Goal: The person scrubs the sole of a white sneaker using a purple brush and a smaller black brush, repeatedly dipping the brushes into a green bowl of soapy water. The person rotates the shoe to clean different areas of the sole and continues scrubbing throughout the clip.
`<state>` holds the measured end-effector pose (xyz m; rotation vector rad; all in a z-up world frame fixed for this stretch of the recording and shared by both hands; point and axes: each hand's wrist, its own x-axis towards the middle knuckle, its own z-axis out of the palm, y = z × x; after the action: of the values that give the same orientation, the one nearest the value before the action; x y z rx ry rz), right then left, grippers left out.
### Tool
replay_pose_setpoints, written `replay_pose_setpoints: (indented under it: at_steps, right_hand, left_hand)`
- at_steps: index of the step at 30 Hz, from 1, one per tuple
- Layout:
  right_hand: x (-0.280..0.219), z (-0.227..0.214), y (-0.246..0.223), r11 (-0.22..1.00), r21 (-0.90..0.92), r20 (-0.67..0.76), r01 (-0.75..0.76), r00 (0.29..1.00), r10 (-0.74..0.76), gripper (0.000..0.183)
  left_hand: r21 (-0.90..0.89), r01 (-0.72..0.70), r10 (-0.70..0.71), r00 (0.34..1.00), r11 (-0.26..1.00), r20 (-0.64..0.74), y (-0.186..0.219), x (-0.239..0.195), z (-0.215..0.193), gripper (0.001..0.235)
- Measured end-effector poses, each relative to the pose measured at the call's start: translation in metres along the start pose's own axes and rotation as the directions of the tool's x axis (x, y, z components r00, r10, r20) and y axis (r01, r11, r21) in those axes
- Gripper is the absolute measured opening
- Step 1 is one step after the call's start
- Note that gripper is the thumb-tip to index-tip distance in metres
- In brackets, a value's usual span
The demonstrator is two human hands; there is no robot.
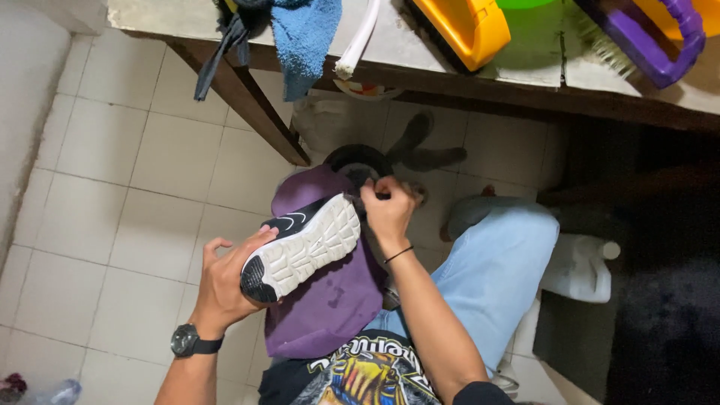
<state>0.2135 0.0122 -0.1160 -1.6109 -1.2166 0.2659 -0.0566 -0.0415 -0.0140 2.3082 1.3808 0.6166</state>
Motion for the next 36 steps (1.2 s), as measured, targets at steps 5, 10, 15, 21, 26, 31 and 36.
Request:
replay_pose_setpoints:
  at_steps: [5,10,15,21,26,31,36]
  right_hand:
    - [-0.013,-0.005,-0.033,0.994,-0.028,0.028,0.106,0.994,-0.105,0.030]
    - [0.000,-0.008,-0.021,0.997,-0.066,-0.044,0.044,0.998,-0.047,0.031]
    - [0.005,-0.003,-0.003,0.999,-0.022,-0.026,0.029,0.999,-0.030,0.028]
    - [-0.005,-0.003,0.005,0.990,-0.012,0.035,0.139,0.990,-0.138,0.029]
    - [0.019,-0.018,-0.009,0.995,-0.004,-0.025,0.098,0.995,-0.098,0.028]
    - [-0.003,0.002,0.031,0.981,-0.110,-0.028,0.162,0.986,-0.166,0.028]
    - [0.011,0.004,0.012,0.994,0.065,0.000,0.087,0.996,-0.087,0.028]
  left_hand:
    - [0.022,-0.021,0.021,1.000,1.000,0.002,-0.002,0.002,0.001,0.087]
    - [0.024,-0.028,0.028,1.000,0.999,-0.004,0.002,0.002,0.003,0.089]
    - [0.021,-0.032,0.032,0.999,0.999,-0.003,0.000,0.002,0.003,0.091]
    - [-0.065,-0.022,0.027,0.997,0.998,0.076,-0.022,0.010,-0.007,0.100]
    - [-0.179,0.074,-0.059,0.994,0.981,0.090,-0.043,0.014,-0.023,0.114]
    - [-0.223,0.165,-0.140,0.982,0.961,0.125,-0.053,0.014,-0.021,0.102]
    - [-0.239,0.202,-0.179,0.977,0.950,0.112,-0.050,0.024,-0.019,0.096]
